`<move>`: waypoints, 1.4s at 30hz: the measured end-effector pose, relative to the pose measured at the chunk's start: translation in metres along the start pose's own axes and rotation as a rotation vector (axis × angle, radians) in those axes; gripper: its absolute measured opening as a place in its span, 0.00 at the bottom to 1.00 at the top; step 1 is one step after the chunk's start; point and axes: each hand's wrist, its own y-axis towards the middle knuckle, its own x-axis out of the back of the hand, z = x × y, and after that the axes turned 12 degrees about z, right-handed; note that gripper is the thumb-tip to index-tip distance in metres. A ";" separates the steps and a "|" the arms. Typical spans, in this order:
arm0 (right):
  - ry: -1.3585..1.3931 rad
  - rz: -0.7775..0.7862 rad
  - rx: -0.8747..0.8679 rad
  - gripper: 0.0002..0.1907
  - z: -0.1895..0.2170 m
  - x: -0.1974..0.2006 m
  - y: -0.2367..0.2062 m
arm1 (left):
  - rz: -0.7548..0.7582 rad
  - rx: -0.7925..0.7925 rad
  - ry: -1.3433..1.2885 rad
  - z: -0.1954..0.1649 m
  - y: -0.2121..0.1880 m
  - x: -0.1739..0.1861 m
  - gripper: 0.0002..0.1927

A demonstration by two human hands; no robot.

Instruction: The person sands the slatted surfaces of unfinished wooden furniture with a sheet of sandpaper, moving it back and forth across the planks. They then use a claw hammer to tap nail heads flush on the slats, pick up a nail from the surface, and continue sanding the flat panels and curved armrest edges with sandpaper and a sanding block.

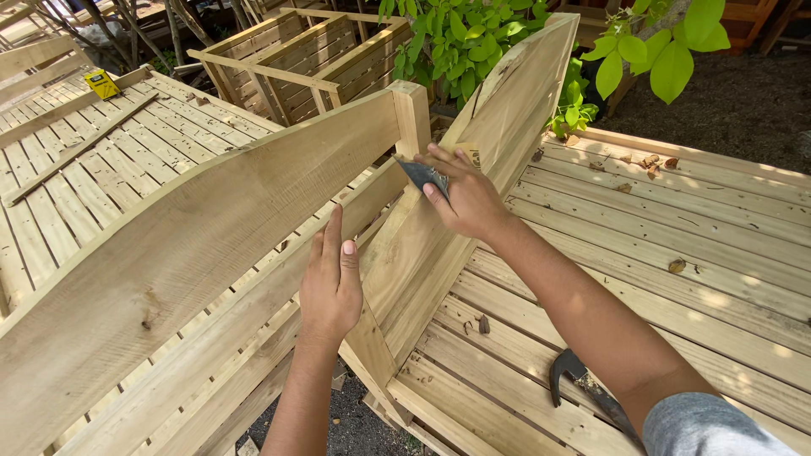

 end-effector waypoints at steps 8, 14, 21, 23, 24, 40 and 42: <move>0.056 0.130 0.213 0.23 -0.001 -0.031 -0.018 | 0.085 0.124 0.005 0.001 0.008 -0.004 0.35; -0.136 -0.019 -0.040 0.20 -0.017 -0.018 -0.011 | 0.049 0.023 0.065 0.002 0.011 -0.007 0.34; -0.180 0.264 -0.127 0.20 0.019 -0.028 0.010 | 0.389 0.105 0.282 -0.003 0.016 -0.003 0.27; -0.192 0.286 -0.179 0.19 0.022 -0.025 0.013 | 0.344 0.099 0.262 -0.005 0.016 -0.002 0.27; -0.192 0.232 -0.124 0.19 0.024 -0.025 0.008 | 0.298 0.101 0.236 -0.005 0.015 -0.001 0.28; -0.076 0.078 0.033 0.24 0.026 -0.027 -0.023 | 0.329 0.168 0.369 -0.007 0.022 -0.012 0.35; -0.109 0.088 0.003 0.22 0.024 -0.029 -0.018 | 0.356 0.180 0.397 -0.006 0.025 -0.011 0.36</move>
